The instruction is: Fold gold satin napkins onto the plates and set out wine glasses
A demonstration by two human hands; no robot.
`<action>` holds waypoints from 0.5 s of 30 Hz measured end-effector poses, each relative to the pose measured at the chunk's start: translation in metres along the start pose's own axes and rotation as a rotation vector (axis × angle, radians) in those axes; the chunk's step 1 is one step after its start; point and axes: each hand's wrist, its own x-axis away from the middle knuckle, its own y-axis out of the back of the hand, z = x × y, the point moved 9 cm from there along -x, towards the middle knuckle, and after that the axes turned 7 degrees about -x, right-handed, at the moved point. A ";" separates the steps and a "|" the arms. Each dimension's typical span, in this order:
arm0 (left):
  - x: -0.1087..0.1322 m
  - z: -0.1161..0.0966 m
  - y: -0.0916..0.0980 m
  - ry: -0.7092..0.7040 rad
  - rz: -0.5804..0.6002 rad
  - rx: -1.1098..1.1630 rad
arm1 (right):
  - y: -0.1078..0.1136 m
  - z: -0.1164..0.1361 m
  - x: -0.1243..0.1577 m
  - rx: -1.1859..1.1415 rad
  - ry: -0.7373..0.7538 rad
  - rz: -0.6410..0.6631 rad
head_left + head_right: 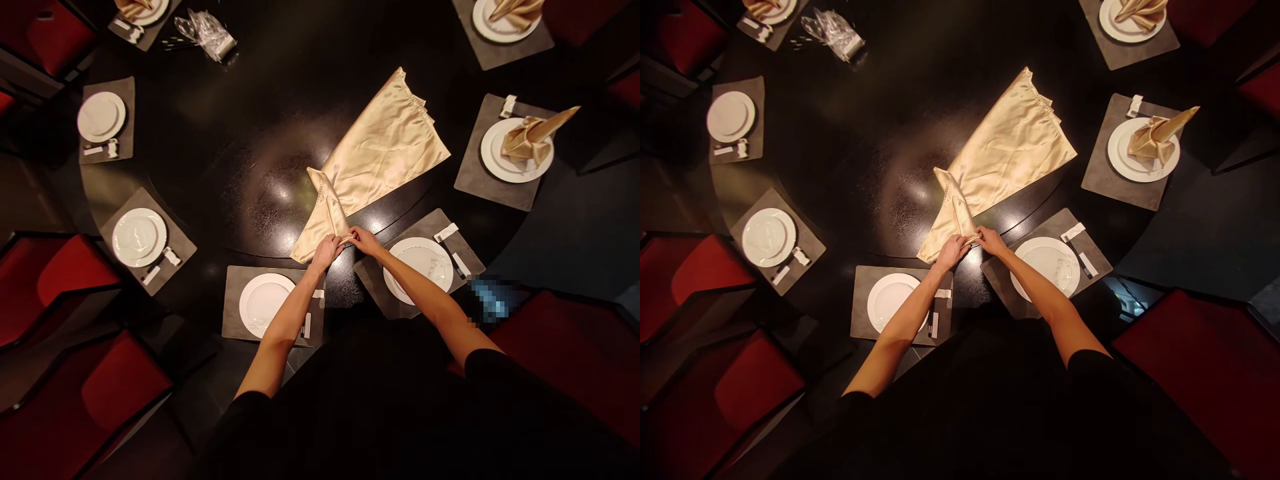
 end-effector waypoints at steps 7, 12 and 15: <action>-0.007 0.014 -0.008 0.164 0.013 0.137 | 0.009 0.012 0.001 0.107 -0.027 -0.072; -0.019 0.023 -0.008 0.202 0.086 0.232 | -0.002 0.034 0.013 0.243 0.243 0.045; -0.016 0.020 0.001 0.194 0.030 0.184 | 0.002 0.017 0.008 0.126 0.100 -0.004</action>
